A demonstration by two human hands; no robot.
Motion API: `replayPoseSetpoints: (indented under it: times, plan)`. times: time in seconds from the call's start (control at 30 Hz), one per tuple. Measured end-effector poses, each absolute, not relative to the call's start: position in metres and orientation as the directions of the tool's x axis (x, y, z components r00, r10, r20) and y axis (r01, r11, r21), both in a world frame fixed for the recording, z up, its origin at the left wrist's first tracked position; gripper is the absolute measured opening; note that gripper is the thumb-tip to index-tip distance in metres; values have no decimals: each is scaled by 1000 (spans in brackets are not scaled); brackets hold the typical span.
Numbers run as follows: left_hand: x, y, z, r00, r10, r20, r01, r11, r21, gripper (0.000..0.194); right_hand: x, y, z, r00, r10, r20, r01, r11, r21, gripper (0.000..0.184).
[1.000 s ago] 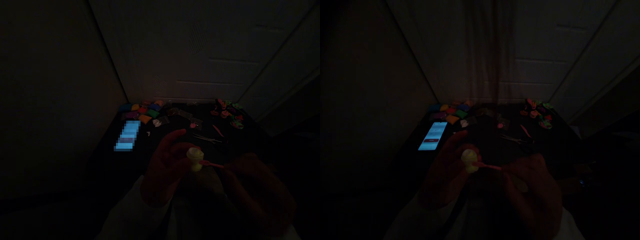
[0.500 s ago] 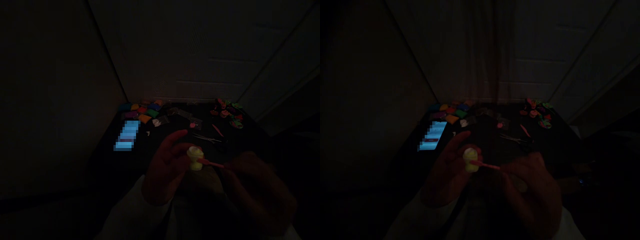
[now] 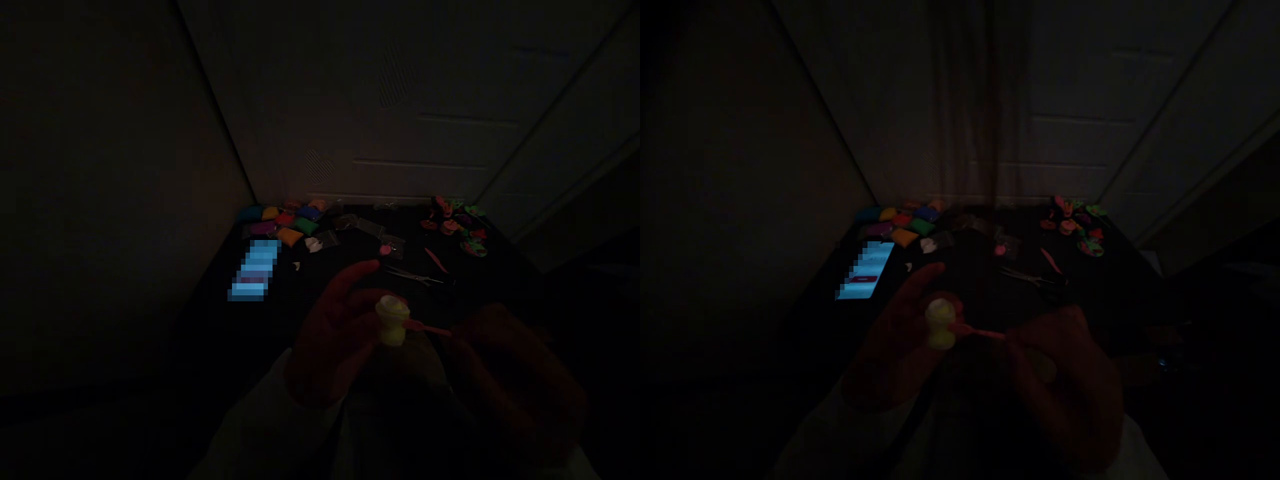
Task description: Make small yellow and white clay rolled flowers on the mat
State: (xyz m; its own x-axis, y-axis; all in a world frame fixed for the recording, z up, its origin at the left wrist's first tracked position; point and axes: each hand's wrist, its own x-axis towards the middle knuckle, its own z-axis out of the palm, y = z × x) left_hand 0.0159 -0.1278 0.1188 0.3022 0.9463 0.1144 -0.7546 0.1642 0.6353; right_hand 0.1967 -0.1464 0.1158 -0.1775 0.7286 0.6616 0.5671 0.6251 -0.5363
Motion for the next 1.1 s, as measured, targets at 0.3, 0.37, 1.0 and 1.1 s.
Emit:
replayPoseSetpoints:
  times: [0.3,0.37,1.0,1.1]
  plan:
    - [17,-126,114,384,915,125,-807,266,527,39,195,-147,112,-131,687,715,484,673,-558,25]
    - [17,-126,114,403,907,124,-802,284,526,38,196,-145,114,-174,686,707,480,686,-547,27]
    - [12,-126,116,340,937,79,-714,202,670,40,198,-143,109,-226,657,720,509,709,-488,29]
    - [13,-126,117,338,939,71,-706,203,679,41,198,-143,111,-268,630,729,490,741,-460,29]
